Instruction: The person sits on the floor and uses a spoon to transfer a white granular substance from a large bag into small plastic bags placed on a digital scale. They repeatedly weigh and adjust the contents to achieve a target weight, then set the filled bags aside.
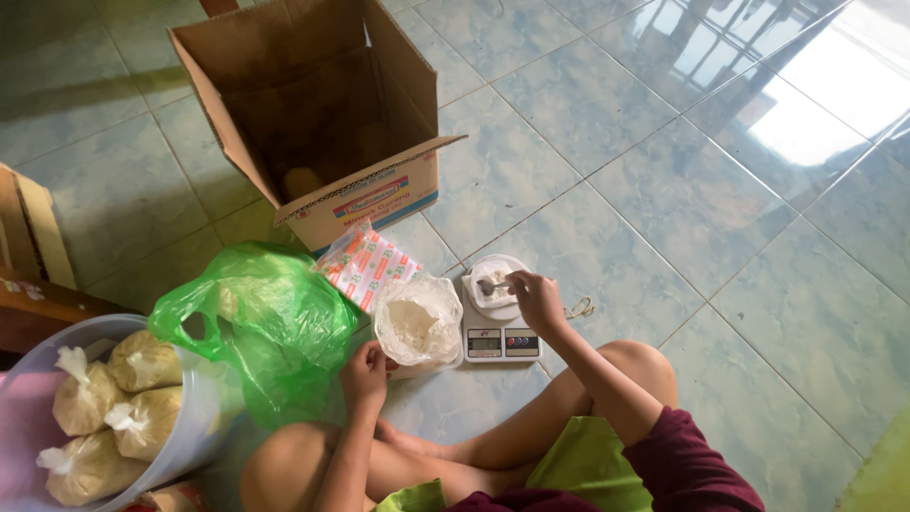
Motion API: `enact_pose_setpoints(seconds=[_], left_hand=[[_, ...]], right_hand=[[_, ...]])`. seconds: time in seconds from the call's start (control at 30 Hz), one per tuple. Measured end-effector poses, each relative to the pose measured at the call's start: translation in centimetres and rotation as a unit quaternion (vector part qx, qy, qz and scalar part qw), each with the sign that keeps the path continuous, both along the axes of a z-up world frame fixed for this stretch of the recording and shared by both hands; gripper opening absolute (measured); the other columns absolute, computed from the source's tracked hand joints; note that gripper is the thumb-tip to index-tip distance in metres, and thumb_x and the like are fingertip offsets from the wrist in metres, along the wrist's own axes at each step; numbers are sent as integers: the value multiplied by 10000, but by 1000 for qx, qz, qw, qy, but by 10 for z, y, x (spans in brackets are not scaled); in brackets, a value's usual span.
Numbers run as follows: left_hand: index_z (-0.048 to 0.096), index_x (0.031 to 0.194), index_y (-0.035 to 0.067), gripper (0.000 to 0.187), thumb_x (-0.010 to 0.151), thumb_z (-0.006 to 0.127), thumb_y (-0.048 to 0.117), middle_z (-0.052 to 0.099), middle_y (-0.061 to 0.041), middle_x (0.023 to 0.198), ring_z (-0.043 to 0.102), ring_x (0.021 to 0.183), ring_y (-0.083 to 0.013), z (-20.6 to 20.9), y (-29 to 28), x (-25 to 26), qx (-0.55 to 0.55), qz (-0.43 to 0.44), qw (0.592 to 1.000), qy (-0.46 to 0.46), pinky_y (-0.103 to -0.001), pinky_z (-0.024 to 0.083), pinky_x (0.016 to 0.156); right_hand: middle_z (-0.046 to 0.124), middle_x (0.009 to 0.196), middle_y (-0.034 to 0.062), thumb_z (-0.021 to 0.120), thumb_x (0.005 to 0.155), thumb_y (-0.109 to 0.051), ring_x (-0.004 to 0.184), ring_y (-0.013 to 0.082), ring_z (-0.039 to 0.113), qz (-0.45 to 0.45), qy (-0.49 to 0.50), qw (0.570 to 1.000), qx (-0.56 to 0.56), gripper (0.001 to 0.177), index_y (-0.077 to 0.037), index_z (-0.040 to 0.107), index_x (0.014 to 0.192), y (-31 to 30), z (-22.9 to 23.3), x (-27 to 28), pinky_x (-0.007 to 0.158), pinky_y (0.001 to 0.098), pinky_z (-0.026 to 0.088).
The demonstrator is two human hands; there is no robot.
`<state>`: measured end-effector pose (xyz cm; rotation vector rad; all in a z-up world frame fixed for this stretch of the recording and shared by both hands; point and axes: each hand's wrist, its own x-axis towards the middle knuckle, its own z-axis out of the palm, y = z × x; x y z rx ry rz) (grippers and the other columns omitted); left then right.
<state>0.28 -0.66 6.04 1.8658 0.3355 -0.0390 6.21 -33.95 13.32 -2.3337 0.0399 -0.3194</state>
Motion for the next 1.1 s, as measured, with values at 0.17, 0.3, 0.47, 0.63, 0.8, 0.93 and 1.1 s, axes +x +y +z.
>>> enact_pose_setpoints(seconds=[0.17, 0.3, 0.47, 0.63, 0.8, 0.93, 1.1], left_hand=[[726, 1061, 55, 147, 981, 617, 115, 781, -79, 784, 788, 701, -170, -4, 0, -2, -26, 5, 1000, 5, -308, 587, 568], [726, 1057, 52, 145, 985, 618, 116, 787, -81, 778, 791, 706, -173, -5, 1, 4, -23, -2, 1000, 1, -310, 581, 576], [723, 1049, 45, 141, 977, 624, 114, 783, -80, 785, 790, 705, -175, -6, 1, 0, -24, -8, 1000, 3, -307, 588, 569], [731, 1050, 49, 149, 983, 616, 117, 784, -81, 790, 793, 712, -174, -3, 0, 0, -16, -6, 1000, -2, -305, 589, 560], [724, 1059, 50, 148, 988, 623, 131, 784, -79, 787, 794, 718, -174, -2, 0, -2, -23, -8, 1000, 5, -303, 582, 569], [723, 1062, 47, 148, 982, 618, 115, 783, -68, 801, 794, 716, -175, -2, 0, -2, -28, -8, 1000, 4, -302, 584, 572], [721, 1063, 44, 145, 987, 621, 116, 779, -76, 793, 793, 718, -171, -4, 0, 1, -29, -2, 999, 15, -303, 576, 563]], right_hand=[[766, 968, 170, 632, 946, -100, 786, 359, 731, 17, -45, 989, -139, 161, -26, 757, 1016, -3, -2, -7, 683, 445, 578], [764, 972, 150, 620, 985, -120, 788, 340, 740, 22, -6, 985, -169, 147, -48, 744, 1016, -20, -5, 5, 699, 440, 584], [761, 927, 159, 629, 956, -131, 797, 378, 710, 14, 1, 981, -191, 152, -44, 751, 986, -26, 7, -6, 689, 473, 557], [745, 967, 168, 591, 964, -139, 764, 349, 720, 69, -55, 987, -133, 188, -37, 731, 1035, -23, 15, -10, 673, 451, 570], [758, 920, 151, 606, 990, -159, 765, 358, 712, 33, 9, 981, -190, 179, -47, 744, 1010, -24, 11, -11, 681, 463, 559], [758, 1002, 139, 602, 985, -153, 750, 339, 724, 48, -44, 982, -175, 191, -56, 745, 1065, -24, 9, -6, 664, 448, 568], [766, 1021, 112, 607, 986, -171, 748, 337, 723, 55, -18, 976, -209, 189, -71, 743, 1071, -23, 15, -12, 641, 443, 565]])
